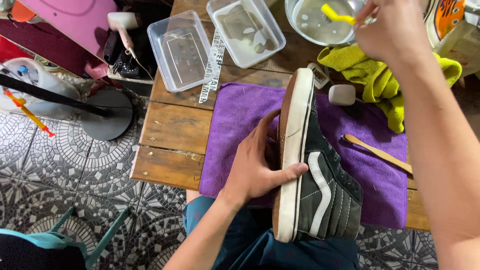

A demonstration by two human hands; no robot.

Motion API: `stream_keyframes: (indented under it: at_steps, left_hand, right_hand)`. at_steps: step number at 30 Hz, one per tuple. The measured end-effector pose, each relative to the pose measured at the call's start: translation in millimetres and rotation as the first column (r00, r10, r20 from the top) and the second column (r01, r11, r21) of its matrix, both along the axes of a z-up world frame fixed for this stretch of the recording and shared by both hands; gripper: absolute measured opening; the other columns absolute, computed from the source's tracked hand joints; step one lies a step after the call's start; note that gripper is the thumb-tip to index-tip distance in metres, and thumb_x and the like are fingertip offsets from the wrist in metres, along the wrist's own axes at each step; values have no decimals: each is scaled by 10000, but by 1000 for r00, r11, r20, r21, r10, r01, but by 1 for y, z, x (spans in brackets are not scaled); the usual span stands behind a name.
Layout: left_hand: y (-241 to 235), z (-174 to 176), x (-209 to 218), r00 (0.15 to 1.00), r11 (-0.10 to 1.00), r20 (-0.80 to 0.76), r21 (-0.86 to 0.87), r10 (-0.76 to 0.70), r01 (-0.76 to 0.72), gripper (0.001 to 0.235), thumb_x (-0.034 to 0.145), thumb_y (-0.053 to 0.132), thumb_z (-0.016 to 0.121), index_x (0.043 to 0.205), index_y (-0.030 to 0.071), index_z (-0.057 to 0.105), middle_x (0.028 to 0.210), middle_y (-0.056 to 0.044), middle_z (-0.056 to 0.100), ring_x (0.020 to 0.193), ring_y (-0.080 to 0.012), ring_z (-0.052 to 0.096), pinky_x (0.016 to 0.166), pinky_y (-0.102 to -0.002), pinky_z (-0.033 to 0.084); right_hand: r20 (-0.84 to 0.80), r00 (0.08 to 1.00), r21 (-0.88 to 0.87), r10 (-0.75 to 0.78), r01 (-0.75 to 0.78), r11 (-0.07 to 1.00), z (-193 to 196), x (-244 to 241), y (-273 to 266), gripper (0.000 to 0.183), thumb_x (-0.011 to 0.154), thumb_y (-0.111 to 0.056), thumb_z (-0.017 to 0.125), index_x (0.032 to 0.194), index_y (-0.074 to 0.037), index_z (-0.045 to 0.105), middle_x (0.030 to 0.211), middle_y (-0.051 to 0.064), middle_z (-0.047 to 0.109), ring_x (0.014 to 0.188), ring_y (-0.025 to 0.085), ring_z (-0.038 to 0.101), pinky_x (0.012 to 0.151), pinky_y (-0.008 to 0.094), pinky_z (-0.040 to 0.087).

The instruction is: The person cleans a black and white sneaker by scrubbing the white midsole with a yellow toothbrush and wiping it with a yellow cloth. They then use a wooden-handled brush to clean the heel area of the shoe.

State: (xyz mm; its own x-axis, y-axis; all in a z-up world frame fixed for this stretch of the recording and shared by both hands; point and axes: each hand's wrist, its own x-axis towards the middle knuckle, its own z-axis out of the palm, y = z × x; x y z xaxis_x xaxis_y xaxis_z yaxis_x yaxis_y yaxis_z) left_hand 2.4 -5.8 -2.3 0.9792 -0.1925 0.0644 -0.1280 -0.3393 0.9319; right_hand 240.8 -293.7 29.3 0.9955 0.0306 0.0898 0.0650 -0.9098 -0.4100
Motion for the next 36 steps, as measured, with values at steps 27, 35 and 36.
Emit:
stream_keyframes:
  at_steps: [27,35,36]
  left_hand:
    - [2,-1,3,998,1000,-56,-25,-18,16,1087,693,691,797,1607,183,496,1159,-92,819,807,-214,722,726,-381,590]
    - [-1,21,4,985,999,-171,55,7,2,1305,605,713,837,1689,151,378,1225,-106,796,1034,-267,763,912,-425,590]
    - [-2,31,6,986,998,-166,55,10,-1,1305,605,713,837,1689,151,378,1225,-106,796,1034,-267,763,912,-425,590]
  right_hand:
    - [364,925,-332,112,17,943,-13,-62,-14,95,1059,-51,849,1130,-59,787,1221,162,569,1020,382,687,769,542,601]
    - [320,944,-305,75,28,952,-24,-57,-22,164,1123,-262,867,1053,-150,769,1155,80,730,974,385,688,701,561,535]
    - [326,942,-304,77,27,952,-28,-56,-25,164,1123,-262,867,1053,-150,769,1155,80,730,974,385,688,701,561,535]
